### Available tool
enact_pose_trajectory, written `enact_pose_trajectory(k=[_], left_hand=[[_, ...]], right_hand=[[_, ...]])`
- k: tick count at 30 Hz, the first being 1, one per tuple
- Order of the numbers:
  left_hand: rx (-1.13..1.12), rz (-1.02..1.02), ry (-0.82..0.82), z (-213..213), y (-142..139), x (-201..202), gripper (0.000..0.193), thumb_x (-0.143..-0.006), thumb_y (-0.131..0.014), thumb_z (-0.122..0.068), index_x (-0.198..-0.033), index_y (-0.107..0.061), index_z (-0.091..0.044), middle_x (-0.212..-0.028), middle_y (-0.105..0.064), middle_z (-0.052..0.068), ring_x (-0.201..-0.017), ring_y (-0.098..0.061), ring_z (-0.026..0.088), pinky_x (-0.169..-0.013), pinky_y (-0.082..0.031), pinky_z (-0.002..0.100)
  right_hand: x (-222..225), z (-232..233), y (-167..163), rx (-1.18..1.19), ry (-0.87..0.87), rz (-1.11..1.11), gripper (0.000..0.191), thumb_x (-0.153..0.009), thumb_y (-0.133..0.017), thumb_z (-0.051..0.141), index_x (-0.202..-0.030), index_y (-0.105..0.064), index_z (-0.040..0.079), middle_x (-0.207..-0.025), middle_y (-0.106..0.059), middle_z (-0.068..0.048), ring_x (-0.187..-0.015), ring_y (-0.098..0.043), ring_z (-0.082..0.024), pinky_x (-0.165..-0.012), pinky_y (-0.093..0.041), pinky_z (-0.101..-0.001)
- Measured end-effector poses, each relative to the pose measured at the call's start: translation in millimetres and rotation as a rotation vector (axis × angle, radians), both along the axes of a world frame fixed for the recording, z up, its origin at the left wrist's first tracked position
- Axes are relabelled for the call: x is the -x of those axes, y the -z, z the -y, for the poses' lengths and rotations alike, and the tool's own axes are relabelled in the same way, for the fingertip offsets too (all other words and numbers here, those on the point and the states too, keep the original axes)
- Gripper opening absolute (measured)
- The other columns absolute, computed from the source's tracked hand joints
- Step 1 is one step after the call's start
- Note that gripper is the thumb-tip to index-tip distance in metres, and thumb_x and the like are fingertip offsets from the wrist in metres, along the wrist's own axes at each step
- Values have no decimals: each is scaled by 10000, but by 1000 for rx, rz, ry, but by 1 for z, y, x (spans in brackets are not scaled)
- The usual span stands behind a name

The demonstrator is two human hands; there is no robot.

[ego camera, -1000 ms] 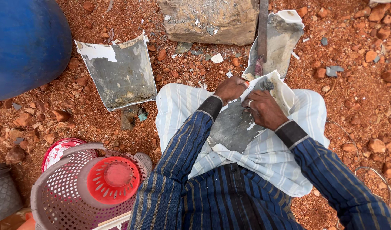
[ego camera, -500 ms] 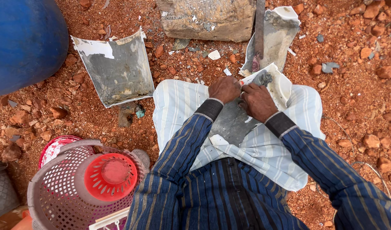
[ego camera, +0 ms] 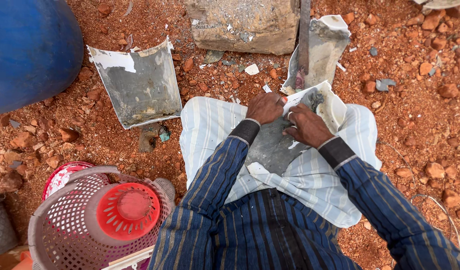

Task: The person sits on the ground and uses a long machete to cut hardened plastic buckets into large flat pieces, striking the blade through the plastic. They then peel and flatten the cut bucket panels by hand, working each piece on their lap and setting the flattened panels aside.

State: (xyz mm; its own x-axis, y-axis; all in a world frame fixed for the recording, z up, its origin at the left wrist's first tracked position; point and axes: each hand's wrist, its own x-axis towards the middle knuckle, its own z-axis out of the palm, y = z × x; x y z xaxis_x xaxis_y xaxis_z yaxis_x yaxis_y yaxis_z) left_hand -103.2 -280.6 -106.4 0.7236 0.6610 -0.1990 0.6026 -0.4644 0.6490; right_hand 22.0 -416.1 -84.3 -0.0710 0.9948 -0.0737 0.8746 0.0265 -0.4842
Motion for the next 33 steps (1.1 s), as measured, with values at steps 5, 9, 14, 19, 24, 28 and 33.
enact_pose_trajectory(k=[5,9,14,19,24,28,33], left_hand=[[72,29,41,-2,-1,4,384,-959,-555,-423,-934,-762,-100,-929,-739,194,-899,-702,403,-841,-521,537],[93,59,97,-8,3,6,430,-992,-549,-435,-891,-753,-69,-907,-732,189,-916,-696,387,-856,-509,529],[140,46,29,-7,6,7,403,-974,-537,-441,-911,-766,-117,-931,-748,158,-912,-701,362,-863,-512,512],[47,132,94,-6,2,1,355,-942,-568,-433,-998,-768,-145,-951,-750,148,-922,-696,369,-843,-507,532],[35,164,119,-5,-9,-4,333,-975,-505,-398,-1069,-742,-184,-963,-753,138,-914,-711,369,-818,-523,543],[87,21,113,-4,-4,3,344,-997,-491,-420,-1039,-735,-182,-945,-753,149,-922,-705,376,-825,-518,550],[-49,90,18,-7,15,4,316,-989,-479,-336,-1055,-706,-127,-909,-736,174,-837,-704,399,-763,-519,570]], right_hand=[[4,14,5,-137,56,-54,231,-763,-816,149,-917,-738,-3,-1044,-698,-159,-1107,-624,-360,-908,-527,-445],[1,26,4,-193,-35,-197,213,-797,-787,120,-967,-753,-4,-1028,-705,-162,-1066,-631,-369,-894,-523,-453],[-6,35,-7,-173,-78,-224,201,-784,-779,104,-948,-735,-4,-991,-695,-152,-1052,-631,-370,-914,-515,-461],[-28,47,-12,-195,-125,-168,206,-803,-772,108,-947,-687,-12,-1010,-666,-170,-1093,-607,-415,-955,-496,-478],[-47,49,14,-189,138,-401,152,-797,-741,79,-867,-645,-15,-851,-634,-137,-804,-623,-287,-742,-496,-396],[-53,63,35,-170,427,-827,85,-859,-667,48,-820,-608,2,-827,-594,-70,-731,-519,-157,-655,-417,-309],[-64,117,1,-118,739,-1212,328,-1041,-666,104,-771,-512,2,-686,-503,-61,-572,-386,-90,-547,-305,-259]])
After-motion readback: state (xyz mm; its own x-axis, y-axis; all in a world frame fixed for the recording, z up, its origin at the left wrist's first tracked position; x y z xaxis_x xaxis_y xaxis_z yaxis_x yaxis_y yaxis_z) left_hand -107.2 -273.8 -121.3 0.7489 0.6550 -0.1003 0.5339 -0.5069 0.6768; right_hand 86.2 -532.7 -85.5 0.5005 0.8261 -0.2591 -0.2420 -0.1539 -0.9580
